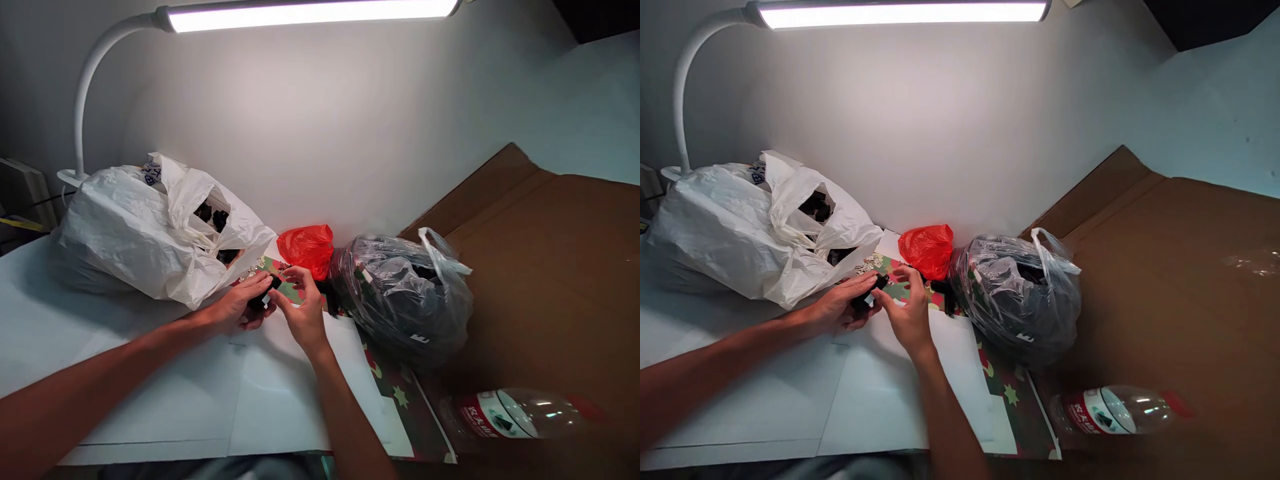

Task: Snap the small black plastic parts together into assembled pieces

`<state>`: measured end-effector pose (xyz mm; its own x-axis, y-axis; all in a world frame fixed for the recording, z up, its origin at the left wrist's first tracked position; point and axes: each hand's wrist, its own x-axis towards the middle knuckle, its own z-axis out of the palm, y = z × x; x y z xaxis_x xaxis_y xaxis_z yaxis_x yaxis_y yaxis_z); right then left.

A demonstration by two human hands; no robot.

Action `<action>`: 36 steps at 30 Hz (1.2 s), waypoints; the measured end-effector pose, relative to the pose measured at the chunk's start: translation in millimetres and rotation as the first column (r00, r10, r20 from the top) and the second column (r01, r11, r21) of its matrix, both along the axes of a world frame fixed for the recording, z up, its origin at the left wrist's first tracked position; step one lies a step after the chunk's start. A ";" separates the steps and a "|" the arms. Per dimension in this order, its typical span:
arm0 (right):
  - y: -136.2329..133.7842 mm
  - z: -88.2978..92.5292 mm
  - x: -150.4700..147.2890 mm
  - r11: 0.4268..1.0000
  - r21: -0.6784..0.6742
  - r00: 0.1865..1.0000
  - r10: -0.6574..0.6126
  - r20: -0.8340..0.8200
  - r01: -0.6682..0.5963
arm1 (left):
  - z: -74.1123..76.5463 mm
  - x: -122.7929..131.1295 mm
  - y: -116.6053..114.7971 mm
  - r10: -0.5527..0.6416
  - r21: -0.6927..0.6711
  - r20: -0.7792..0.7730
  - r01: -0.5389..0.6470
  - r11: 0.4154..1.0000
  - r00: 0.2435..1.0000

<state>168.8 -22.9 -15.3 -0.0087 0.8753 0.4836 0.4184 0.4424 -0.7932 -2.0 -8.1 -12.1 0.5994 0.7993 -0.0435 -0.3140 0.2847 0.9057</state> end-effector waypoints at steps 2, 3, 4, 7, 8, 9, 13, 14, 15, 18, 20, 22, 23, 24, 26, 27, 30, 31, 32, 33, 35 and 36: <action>2.4 -1.2 0.5 1.000 -0.024 0.999 0.007 -0.052 -0.008 | 3.1 0.1 -0.5 -0.005 0.030 0.020 0.005 1.000 1.000; 4.3 -1.8 1.3 1.000 -0.027 0.996 0.009 -0.091 -0.011 | 4.7 0.1 -0.5 -0.001 0.036 0.033 0.000 0.999 0.999; 6.8 -2.6 2.8 1.000 -0.028 0.991 0.003 -0.134 -0.006 | 6.2 0.1 -0.2 0.002 0.037 0.045 -0.004 0.999 0.999; 18.0 -6.9 13.2 0.996 -0.017 0.971 -0.086 -0.222 0.085 | 9.7 -0.9 1.3 0.014 0.018 0.080 -0.016 1.000 0.997; 22.7 -9.1 18.6 0.991 -0.014 0.968 -0.130 -0.216 0.130 | 10.5 -1.6 1.8 0.023 0.002 0.093 -0.024 1.000 0.995; 27.4 -11.6 24.4 0.985 -0.016 0.968 -0.171 -0.186 0.171 | 11.2 -2.5 2.1 0.030 -0.015 0.106 -0.029 0.999 0.994; 41.6 -24.3 43.5 0.948 -0.085 0.949 -0.296 0.110 0.306 | 13.7 -6.5 1.7 0.032 -0.111 0.159 -0.014 0.994 0.987; 43.2 -27.5 45.6 0.933 -0.098 0.926 -0.322 0.200 0.346 | 14.2 -7.2 1.5 0.026 -0.130 0.171 -0.004 0.992 0.985; 44.1 -30.7 46.5 0.918 -0.100 0.895 -0.344 0.283 0.385 | 14.6 -7.7 1.2 0.023 -0.145 0.183 0.004 0.989 0.983; 44.3 -38.9 44.6 0.888 -0.076 0.799 -0.368 0.475 0.454 | 15.6 -8.2 0.9 0.011 -0.161 0.211 0.024 0.987 0.977; 44.0 -42.9 42.5 0.884 -0.060 0.758 -0.359 0.545 0.463 | 16.2 -8.2 0.7 0.010 -0.153 0.212 0.023 0.988 0.977; 44.1 -45.4 41.4 0.887 -0.045 0.737 -0.353 0.576 0.460 | 16.8 -8.0 0.5 0.021 -0.135 0.201 0.007 0.991 0.979; 44.1 -46.1 41.3 0.888 -0.036 0.732 -0.354 0.582 0.458 | 17.1 -7.9 0.4 0.029 -0.127 0.196 -0.004 0.992 0.980; 44.1 -46.3 41.4 0.891 -0.028 0.730 -0.354 0.585 0.454 | 17.4 -7.7 0.2 0.037 -0.122 0.190 -0.013 0.992 0.981; 43.7 -45.9 42.0 0.895 -0.019 0.729 -0.350 0.588 0.445 | 18.1 -7.3 -0.2 0.058 -0.121 0.179 -0.036 0.992 0.982; 43.4 -45.5 42.3 0.896 -0.019 0.730 -0.348 0.589 0.443 | 18.4 -7.0 -0.4 0.070 -0.125 0.173 -0.049 0.991 0.982; 42.9 -44.3 43.4 0.897 -0.021 0.734 -0.347 0.583 0.441 | 19.2 -6.1 -0.9 0.092 -0.136 0.157 -0.071 0.988 0.983; 43.0 -44.2 43.8 0.899 -0.020 0.740 -0.347 0.576 0.438 | 19.3 -6.0 -0.9 0.091 -0.135 0.157 -0.070 0.988 0.983; 43.2 -44.3 44.4 0.902 -0.019 0.748 -0.346 0.566 0.431 | 19.4 -6.0 -0.8 0.086 -0.132 0.158 -0.065 0.989 0.984; 43.6 -44.6 45.0 0.906 -0.017 0.759 -0.343 0.553 0.422 | 19.4 -6.1 -0.6 0.079 -0.128 0.158 -0.059 0.990 0.984; 44.5 -45.4 46.3 0.914 -0.017 0.779 -0.336 0.530 0.406 | 19.6 -6.5 0.0 0.066 -0.124 0.158 -0.046 0.991 0.985; 45.1 -46.0 47.0 0.915 -0.017 0.783 -0.336 0.523 0.404 | 19.7 -6.8 0.3 0.061 -0.127 0.155 -0.041 0.991 0.986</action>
<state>215.8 22.2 -61.2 0.1180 0.9122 0.3925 0.8813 0.0859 -0.4646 -8.8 -7.7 7.6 0.5649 0.8236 -0.0509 -0.4679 0.3705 0.8024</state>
